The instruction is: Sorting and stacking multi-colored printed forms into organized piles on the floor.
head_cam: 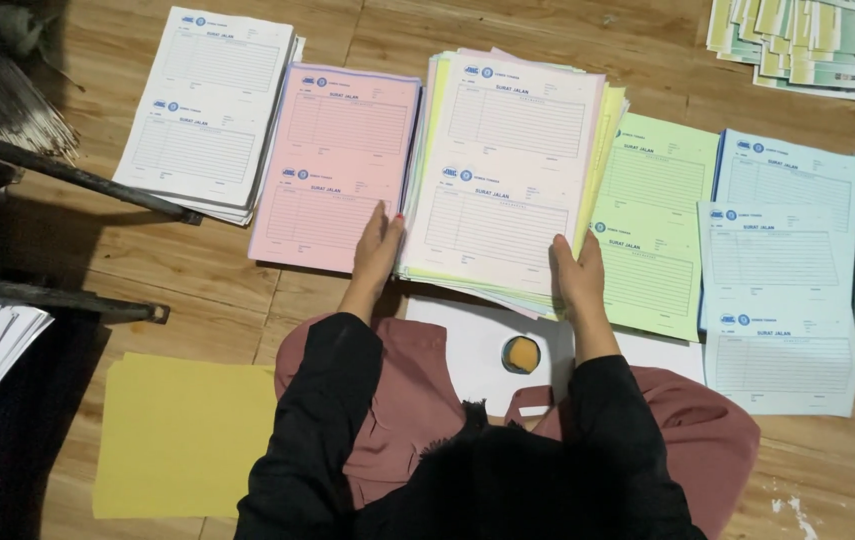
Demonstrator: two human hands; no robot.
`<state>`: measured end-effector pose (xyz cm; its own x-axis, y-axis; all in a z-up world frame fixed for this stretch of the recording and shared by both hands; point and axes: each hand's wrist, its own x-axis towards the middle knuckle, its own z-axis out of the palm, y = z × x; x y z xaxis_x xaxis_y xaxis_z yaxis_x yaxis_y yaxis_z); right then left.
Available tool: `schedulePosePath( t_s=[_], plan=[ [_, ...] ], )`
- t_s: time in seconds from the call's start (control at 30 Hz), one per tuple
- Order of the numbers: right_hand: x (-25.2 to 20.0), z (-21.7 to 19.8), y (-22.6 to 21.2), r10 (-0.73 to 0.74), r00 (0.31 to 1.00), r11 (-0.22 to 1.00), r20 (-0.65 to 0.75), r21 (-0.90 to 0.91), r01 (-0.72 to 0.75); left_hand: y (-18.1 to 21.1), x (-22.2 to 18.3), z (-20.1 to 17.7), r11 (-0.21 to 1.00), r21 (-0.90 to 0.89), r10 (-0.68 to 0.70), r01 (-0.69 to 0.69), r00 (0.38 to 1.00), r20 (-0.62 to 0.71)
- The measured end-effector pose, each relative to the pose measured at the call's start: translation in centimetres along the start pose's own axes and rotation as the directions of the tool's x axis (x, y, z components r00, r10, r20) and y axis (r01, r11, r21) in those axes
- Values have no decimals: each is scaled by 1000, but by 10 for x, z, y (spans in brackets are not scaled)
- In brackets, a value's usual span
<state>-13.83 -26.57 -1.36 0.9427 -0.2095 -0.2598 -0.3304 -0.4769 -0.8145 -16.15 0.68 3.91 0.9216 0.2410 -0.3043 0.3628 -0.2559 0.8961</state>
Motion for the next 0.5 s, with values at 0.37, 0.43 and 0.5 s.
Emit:
schedulePosePath(
  t_s=[0.37, 0.43, 0.5],
  plan=[
    [20, 1, -23, 31, 996, 999, 82, 19, -33, -17, -2, 9, 964, 242, 117, -111, 993, -9],
    [31, 1, -16, 121, 990, 981, 78, 145, -132, -27, 4, 9, 965, 257, 65, -47, 996, -59],
    [19, -4, -23, 57, 994, 975, 93, 210, -75, -28, 4, 7, 960, 280, 47, -24, 996, -78]
  ],
)
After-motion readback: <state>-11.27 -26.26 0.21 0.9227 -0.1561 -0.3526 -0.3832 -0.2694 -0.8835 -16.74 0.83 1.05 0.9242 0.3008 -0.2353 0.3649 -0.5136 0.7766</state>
